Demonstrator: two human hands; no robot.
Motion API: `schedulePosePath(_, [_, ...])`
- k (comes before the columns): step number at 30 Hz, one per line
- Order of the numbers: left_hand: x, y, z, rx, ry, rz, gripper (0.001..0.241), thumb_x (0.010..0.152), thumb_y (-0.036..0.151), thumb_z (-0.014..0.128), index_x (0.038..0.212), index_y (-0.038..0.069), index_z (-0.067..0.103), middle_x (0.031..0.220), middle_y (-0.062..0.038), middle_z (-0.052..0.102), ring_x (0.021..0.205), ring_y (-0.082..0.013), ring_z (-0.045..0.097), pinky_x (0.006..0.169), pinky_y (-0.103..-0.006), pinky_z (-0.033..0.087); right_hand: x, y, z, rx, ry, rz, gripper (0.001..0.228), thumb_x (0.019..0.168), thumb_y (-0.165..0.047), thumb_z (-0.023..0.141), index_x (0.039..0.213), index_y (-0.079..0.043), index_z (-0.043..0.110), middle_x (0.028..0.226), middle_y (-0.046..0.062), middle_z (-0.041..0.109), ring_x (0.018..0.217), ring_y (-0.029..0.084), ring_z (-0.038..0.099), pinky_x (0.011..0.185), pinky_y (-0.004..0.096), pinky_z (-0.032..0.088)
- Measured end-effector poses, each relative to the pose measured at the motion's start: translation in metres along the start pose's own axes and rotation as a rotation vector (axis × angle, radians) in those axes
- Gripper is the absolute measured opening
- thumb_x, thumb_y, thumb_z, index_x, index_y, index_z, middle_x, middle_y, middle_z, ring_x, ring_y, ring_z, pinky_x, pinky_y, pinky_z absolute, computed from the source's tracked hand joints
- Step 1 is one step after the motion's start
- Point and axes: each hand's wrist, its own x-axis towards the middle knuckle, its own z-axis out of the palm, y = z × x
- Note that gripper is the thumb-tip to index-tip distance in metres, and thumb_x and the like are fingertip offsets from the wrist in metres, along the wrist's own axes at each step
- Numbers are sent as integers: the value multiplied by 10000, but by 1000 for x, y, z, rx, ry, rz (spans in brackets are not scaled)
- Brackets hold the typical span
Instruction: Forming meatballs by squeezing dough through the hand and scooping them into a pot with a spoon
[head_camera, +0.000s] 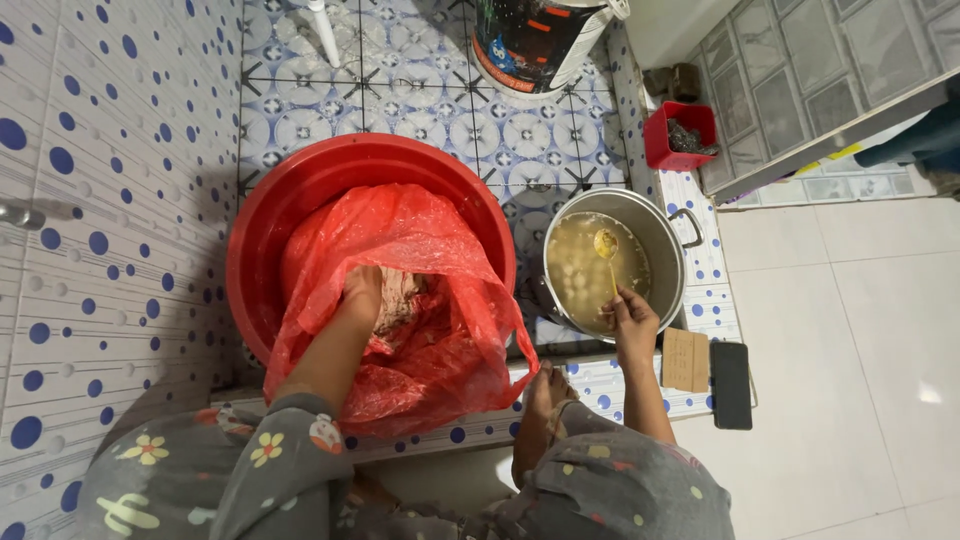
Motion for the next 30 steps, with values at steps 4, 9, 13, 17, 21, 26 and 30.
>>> schedulePosePath(4, [10,31,1,744,328,-407,188,720,-124,422,622,-139,582,471,-294,397,310,-420,415,219,-568,279,0,-4,0,22,-3,-6,241,1024,-24,582,1241,62,643,703,149,668,441,94,514,473,222,465])
schedulePosePath(9, [-48,12,-15,503,178,8,358,979,54,465,871,239,753,862,-18,708,908,-176,689,639,-473,512,0,3,0,27,-14,6,242,1013,-15,586,1235,56,652,711,158,671,432,109,503,489,244,480])
schedulePosePath(13, [-64,6,-61,236,-72,61,334,937,-31,456,1046,16,769,1033,-191,734,979,-330,713,710,-519,492,-8,-9,9,57,-30,11,239,1008,-21,598,1227,55,655,712,165,673,426,115,510,498,262,503])
schedulePosePath(17, [-44,-6,-63,21,-500,168,522,759,311,610,1215,74,700,1279,-247,646,1170,-328,681,879,-504,518,-11,-17,20,76,-73,17,251,1008,-3,588,1241,72,644,707,171,661,415,127,498,508,285,520])
schedulePosePath(21, [-64,-8,-178,-798,-609,120,858,541,524,997,1222,68,741,1288,-172,703,1229,-354,660,1034,-460,522,-20,-32,27,116,-93,29,267,1012,-9,597,1258,83,642,718,180,661,431,123,489,588,334,584])
schedulePosePath(26, [-72,-20,-212,-1580,-391,123,374,753,-60,798,1107,-113,687,1009,-229,661,928,-316,640,818,-414,561,-27,-49,37,136,-115,19,283,1016,-5,588,1276,103,620,714,179,647,427,120,474,561,338,577])
schedulePosePath(30, [-63,-13,-321,-2165,-485,-38,92,869,27,650,930,-18,702,688,-52,587,622,-129,534,581,-239,483,-34,-61,42,144,-157,14,285,1016,12,572,1279,117,607,724,179,637,431,113,476,565,332,581])
